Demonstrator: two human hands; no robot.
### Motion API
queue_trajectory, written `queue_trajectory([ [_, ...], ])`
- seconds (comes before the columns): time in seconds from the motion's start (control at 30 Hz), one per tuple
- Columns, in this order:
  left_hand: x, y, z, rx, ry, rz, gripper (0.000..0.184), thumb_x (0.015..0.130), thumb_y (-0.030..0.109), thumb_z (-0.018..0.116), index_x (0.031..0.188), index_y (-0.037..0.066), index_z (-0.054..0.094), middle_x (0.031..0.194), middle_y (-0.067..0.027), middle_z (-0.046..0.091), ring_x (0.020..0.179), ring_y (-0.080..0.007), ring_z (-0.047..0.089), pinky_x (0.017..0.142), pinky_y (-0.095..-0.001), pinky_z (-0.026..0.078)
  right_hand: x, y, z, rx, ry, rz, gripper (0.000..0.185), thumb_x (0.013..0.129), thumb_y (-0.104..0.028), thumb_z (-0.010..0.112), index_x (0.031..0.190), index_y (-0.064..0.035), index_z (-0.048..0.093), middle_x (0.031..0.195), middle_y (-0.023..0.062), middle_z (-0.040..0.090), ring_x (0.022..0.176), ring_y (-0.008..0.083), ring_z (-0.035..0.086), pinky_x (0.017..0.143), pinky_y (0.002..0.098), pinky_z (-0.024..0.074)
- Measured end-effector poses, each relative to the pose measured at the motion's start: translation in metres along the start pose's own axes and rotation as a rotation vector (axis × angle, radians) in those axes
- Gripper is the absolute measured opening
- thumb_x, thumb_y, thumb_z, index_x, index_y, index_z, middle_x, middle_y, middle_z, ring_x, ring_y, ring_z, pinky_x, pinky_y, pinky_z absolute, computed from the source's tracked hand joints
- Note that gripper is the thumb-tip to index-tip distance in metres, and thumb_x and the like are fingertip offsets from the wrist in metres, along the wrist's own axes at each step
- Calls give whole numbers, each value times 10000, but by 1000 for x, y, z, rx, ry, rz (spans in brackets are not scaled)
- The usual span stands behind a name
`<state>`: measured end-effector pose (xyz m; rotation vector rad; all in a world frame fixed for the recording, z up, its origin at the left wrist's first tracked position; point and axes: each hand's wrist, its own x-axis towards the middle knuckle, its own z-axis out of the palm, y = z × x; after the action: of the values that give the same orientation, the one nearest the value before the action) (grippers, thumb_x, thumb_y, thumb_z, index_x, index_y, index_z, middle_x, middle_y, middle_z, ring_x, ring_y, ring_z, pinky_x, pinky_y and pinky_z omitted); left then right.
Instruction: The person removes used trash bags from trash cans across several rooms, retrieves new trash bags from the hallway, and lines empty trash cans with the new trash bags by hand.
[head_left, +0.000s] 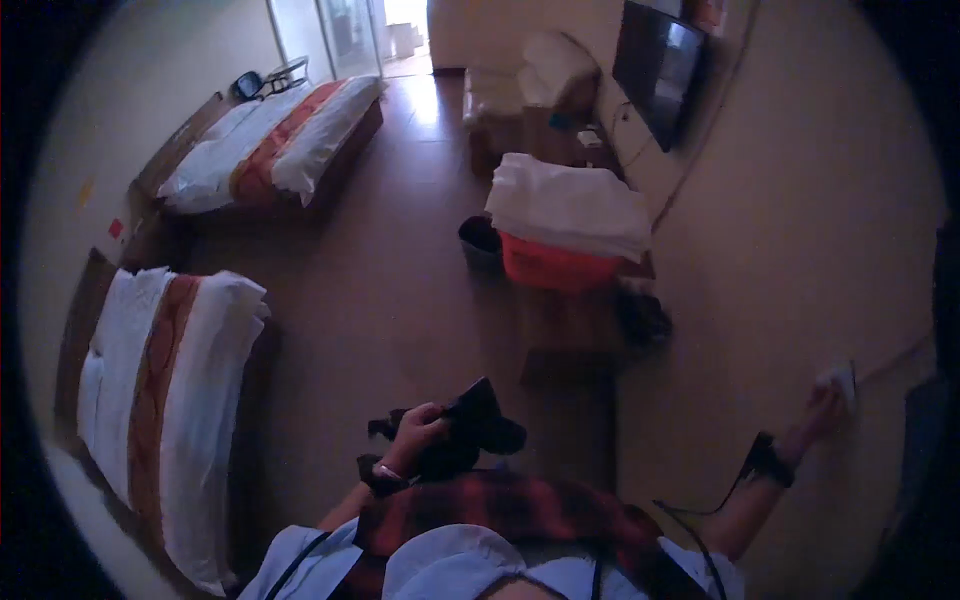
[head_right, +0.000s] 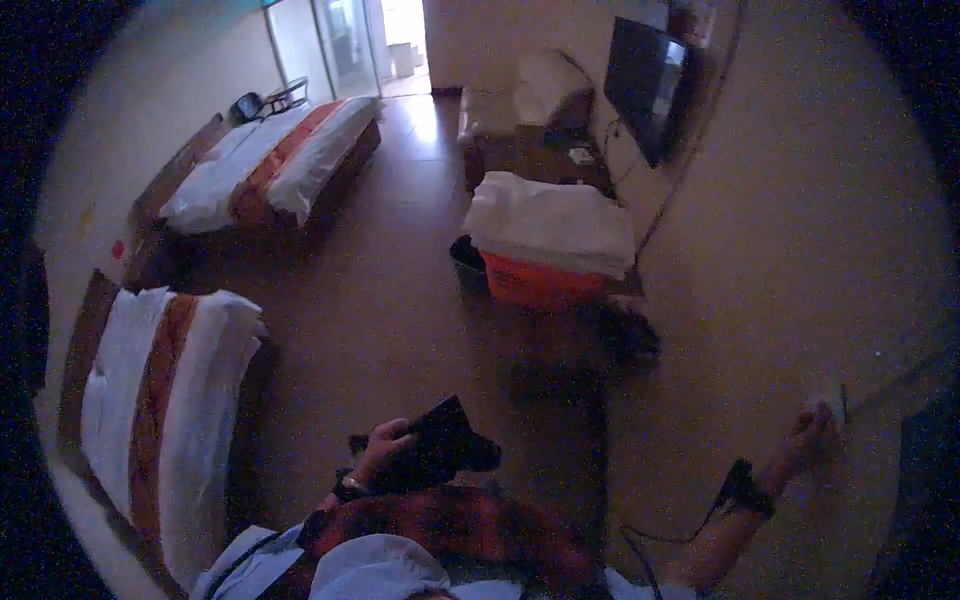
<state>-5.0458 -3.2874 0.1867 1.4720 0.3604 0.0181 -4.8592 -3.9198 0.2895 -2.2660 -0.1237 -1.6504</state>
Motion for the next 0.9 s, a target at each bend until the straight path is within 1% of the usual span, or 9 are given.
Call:
queue_trajectory([
  [0.13,12,3,13,18,-127,-158,128,809,139,595,845,17,576,723,24,535,653,-54,488,561,-223,419,-90,-210,61,654,-770,262,262,793,-226,631,999,-66,596,924,73,609,837,165,556,733,287,452],
  [0.23,27,21,0,212,-221,-16,222,828,147,584,978,-16,588,909,-26,595,851,-98,526,747,-266,458,-134,-337,94,967,-1297,-67,328,758,-219,683,1028,-59,588,955,92,624,872,185,585,776,303,467],
  [0.3,31,13,-3,20,-209,20,171,800,163,606,875,11,584,726,3,551,682,-80,514,607,-257,445,-139,-400,106,1075,-1370,-204,352,746,-217,700,1038,-57,585,965,99,629,883,192,594,790,308,472],
  [0.37,32,22,-17,29,-178,68,181,794,177,611,871,15,588,745,-16,576,686,-91,531,624,-273,454,-125,-461,108,1112,-1798,151,340,753,-195,687,1025,-18,585,959,75,637,875,169,593,765,303,474],
  [0.4,37,16,-29,33,-106,80,181,794,177,611,871,15,588,745,-16,576,686,-91,531,624,-273,454,-117,-485,109,1160,-1824,87,340,753,-195,687,1025,-18,585,959,75,637,875,169,593,765,303,474],
  [0.47,51,-4,-56,193,5,316,165,795,169,598,850,14,583,718,-29,585,650,-98,539,611,-288,457,-106,-524,117,1274,-1685,489,280,747,-157,615,961,22,593,849,75,626,809,145,579,733,269,463],
  [0.57,50,14,-116,157,87,238,161,793,169,603,822,14,570,666,-31,566,617,-100,534,585,-291,447,-107,-566,158,1208,-1957,740,243,765,-146,573,933,29,585,842,63,614,786,151,578,721,269,467],
  [0.7,71,11,-178,104,189,192,157,788,162,614,798,16,557,644,-24,557,610,-94,527,569,-279,435,-102,-614,220,1083,-2078,593,186,788,-125,541,913,8,576,877,66,606,772,164,576,697,252,470],
  [0.9,86,67,-293,-86,248,138,149,799,151,623,793,23,545,677,-3,555,626,-76,502,576,-261,421,-92,-755,298,1846,-2331,1540,163,855,-196,527,906,-50,577,784,30,600,619,171,553,572,394,476],
])
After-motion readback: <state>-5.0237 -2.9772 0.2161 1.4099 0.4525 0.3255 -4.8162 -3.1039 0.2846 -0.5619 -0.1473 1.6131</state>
